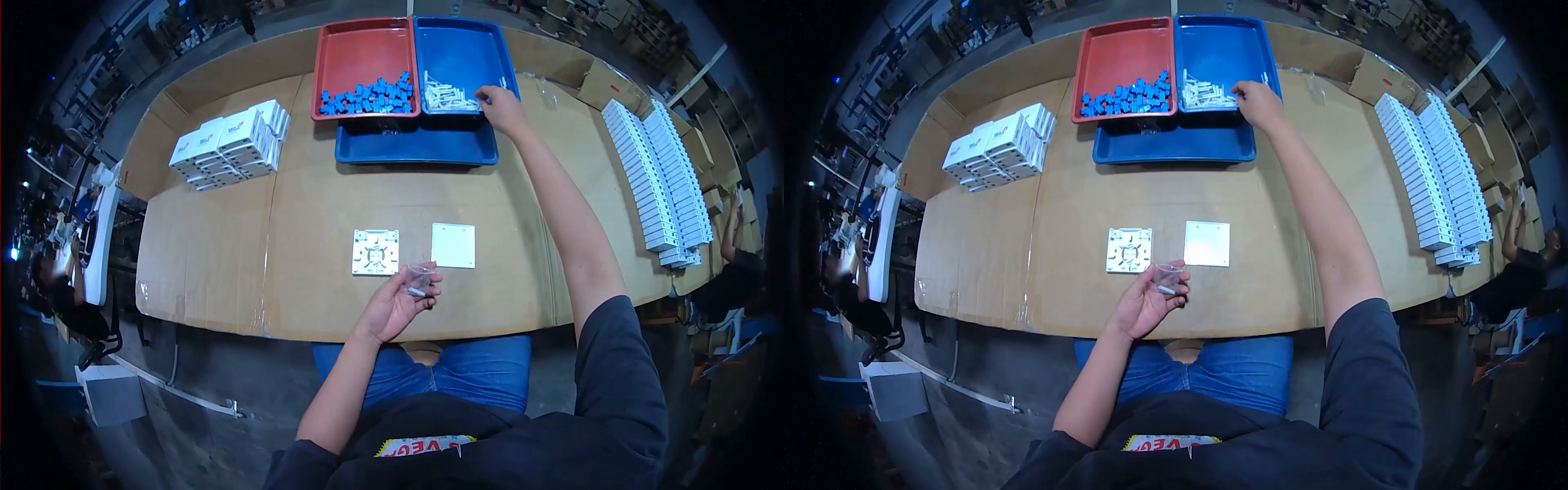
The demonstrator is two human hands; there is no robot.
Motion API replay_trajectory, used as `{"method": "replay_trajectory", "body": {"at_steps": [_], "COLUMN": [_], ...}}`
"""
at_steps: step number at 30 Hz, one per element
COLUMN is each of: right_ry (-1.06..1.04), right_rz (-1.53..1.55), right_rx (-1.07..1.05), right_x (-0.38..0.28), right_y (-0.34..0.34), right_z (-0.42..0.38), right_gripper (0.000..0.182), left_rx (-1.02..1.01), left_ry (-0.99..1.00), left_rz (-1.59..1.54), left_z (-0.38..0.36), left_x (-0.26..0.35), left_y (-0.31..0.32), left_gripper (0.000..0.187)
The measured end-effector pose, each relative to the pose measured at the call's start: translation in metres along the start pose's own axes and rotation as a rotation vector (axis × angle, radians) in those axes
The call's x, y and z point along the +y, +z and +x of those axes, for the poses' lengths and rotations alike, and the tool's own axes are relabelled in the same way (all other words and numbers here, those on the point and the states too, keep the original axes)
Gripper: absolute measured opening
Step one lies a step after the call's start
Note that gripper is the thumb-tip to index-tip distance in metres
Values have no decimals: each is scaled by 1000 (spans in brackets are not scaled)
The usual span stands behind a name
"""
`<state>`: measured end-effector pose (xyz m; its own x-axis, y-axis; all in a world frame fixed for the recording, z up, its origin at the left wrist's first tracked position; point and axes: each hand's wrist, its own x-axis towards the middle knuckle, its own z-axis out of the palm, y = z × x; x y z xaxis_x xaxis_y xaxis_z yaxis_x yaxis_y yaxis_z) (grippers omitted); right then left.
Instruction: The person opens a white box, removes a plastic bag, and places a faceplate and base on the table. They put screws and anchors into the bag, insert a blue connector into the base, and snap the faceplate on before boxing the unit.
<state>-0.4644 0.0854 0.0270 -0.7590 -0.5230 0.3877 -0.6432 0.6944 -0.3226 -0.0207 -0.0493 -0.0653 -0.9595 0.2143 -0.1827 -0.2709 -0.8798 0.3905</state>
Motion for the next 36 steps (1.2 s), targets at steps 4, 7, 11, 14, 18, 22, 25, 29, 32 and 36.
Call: {"method": "replay_trajectory", "body": {"at_steps": [4,7,11,14,18,22,25,29,32,36], "right_ry": [-88,-108,-142,-131,-142,116,336,270,210,286], "right_rz": [-141,-162,-218,-227,-165,427,1178,1647,1630,1306], "right_rx": [-40,-76,-147,-134,45,298,237,188,196,206], "right_x": [3,2,6,9,12,9,-15,-69,-83,-104], "right_y": [15,17,15,16,21,20,-2,-50,-59,-59], "right_z": [12,20,24,23,15,10,-9,-71,-111,-170], "right_gripper": [25,24,25,19,15,14,17,18,17,14], "left_rx": [9,1,16,-3,-2,9,45,3,-74,77], "left_ry": [-4,-7,-26,-24,-16,-12,36,104,52,26], "left_rz": [-29,-35,-13,-31,-38,39,424,888,769,744], "left_z": [1,1,3,2,2,-1,-6,-28,-29,-14], "left_x": [-1,0,0,2,0,-1,0,-4,-6,-5], "left_y": [-1,0,0,4,-3,-2,17,71,77,71], "left_gripper": [59,59,58,56,58,56,48,37,39,42]}}
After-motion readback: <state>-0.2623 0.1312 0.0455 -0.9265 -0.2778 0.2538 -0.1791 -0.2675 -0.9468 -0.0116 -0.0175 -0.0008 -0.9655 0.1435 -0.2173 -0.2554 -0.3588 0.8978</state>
